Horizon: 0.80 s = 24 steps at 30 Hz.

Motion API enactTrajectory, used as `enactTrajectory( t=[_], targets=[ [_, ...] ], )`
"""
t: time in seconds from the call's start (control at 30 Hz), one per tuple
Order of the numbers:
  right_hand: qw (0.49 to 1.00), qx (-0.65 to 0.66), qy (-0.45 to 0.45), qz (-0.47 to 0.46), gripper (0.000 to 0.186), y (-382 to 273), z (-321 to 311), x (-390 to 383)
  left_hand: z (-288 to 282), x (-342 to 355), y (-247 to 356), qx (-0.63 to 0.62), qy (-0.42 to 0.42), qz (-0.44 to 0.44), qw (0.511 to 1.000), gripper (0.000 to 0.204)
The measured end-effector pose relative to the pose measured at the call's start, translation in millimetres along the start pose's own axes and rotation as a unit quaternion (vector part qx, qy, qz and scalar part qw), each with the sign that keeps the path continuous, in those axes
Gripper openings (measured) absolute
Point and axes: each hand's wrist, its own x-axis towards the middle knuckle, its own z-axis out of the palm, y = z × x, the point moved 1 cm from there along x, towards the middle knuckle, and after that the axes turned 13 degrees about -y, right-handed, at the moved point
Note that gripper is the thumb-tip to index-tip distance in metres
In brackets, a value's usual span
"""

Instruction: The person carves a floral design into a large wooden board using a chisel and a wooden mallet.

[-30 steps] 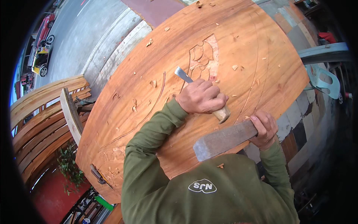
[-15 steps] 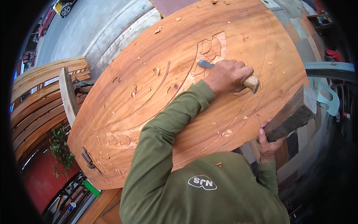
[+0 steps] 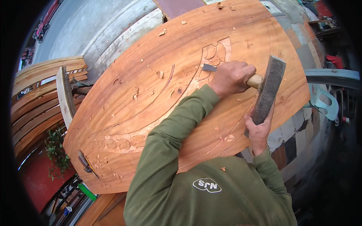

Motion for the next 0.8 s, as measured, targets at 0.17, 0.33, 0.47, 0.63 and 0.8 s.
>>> enactTrajectory(
  t=[0.17, 0.33, 0.47, 0.63, 0.8],
  targets=[
    [0.971, 0.21, 0.11, 0.011, 0.091, -6, 4, 3, 11, 0, -5, 0.007, -0.017, -0.002, 1.0, 0.025],
    [0.996, 0.004, -0.05, 0.068, 0.098, 2, 13, 0, 11, 2, -6, 0.02, -0.012, -0.027, 0.999, 0.019],
    [0.993, 0.104, 0.037, 0.047, 0.103, -3, 7, 6, 15, -1, -9, 0.025, -0.035, -0.018, 0.999, 0.014],
    [0.997, -0.021, -0.06, 0.036, 0.099, 6, 12, 0, 18, -2, -9, 0.024, -0.051, -0.017, 0.998, 0.012],
    [0.995, 0.073, 0.051, 0.044, 0.102, 18, 9, -1, 17, 0, -7, 0.033, -0.046, -0.019, 0.998, 0.012]
  ],
)
